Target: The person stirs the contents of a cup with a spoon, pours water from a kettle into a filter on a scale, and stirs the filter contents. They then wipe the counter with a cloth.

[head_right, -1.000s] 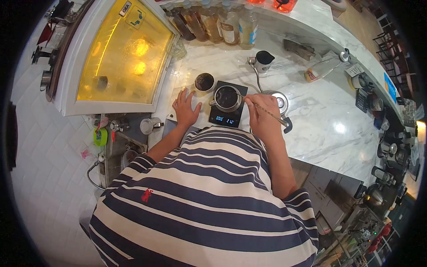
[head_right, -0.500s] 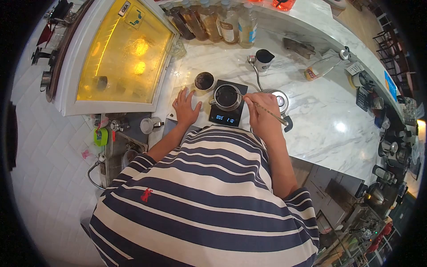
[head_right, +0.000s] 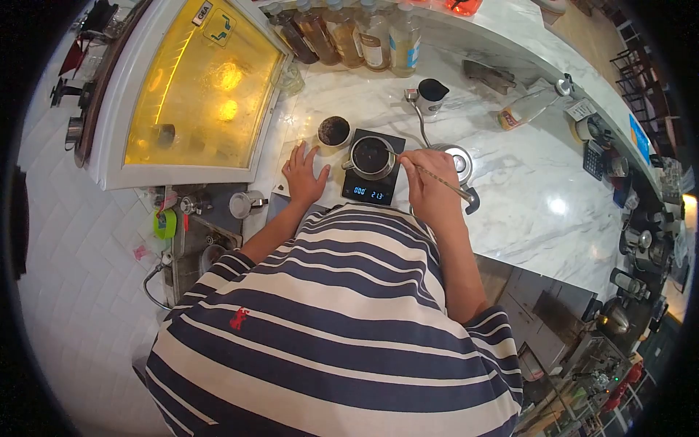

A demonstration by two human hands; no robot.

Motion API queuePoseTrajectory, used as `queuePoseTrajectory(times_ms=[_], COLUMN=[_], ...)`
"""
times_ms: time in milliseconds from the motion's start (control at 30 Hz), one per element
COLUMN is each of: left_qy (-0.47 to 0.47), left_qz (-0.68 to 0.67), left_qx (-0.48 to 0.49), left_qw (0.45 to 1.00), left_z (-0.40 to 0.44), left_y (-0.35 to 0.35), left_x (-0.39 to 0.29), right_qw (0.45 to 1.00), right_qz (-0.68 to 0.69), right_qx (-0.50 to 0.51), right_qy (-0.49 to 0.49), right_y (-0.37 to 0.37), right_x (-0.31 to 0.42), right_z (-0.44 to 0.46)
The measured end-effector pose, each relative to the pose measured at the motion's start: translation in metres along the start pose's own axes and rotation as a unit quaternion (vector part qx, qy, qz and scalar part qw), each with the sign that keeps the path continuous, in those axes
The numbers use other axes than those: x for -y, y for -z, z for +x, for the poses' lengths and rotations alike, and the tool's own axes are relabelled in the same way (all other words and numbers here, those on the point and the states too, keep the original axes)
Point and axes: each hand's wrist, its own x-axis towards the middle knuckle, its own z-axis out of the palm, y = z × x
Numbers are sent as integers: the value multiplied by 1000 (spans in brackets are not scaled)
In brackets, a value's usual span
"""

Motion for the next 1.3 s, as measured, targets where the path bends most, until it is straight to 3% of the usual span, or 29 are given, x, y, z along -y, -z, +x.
queuePoseTrajectory(times_ms=[1300], left_qy=[2], left_qz=[3], left_qx=[3], left_qw=[1000], left_z=[0], left_y=[0], left_x=[0], right_qw=[999], right_qz=[-5], right_qx=[18], right_qy=[43], right_y=[-3], right_x=[5], right_z=[-1])
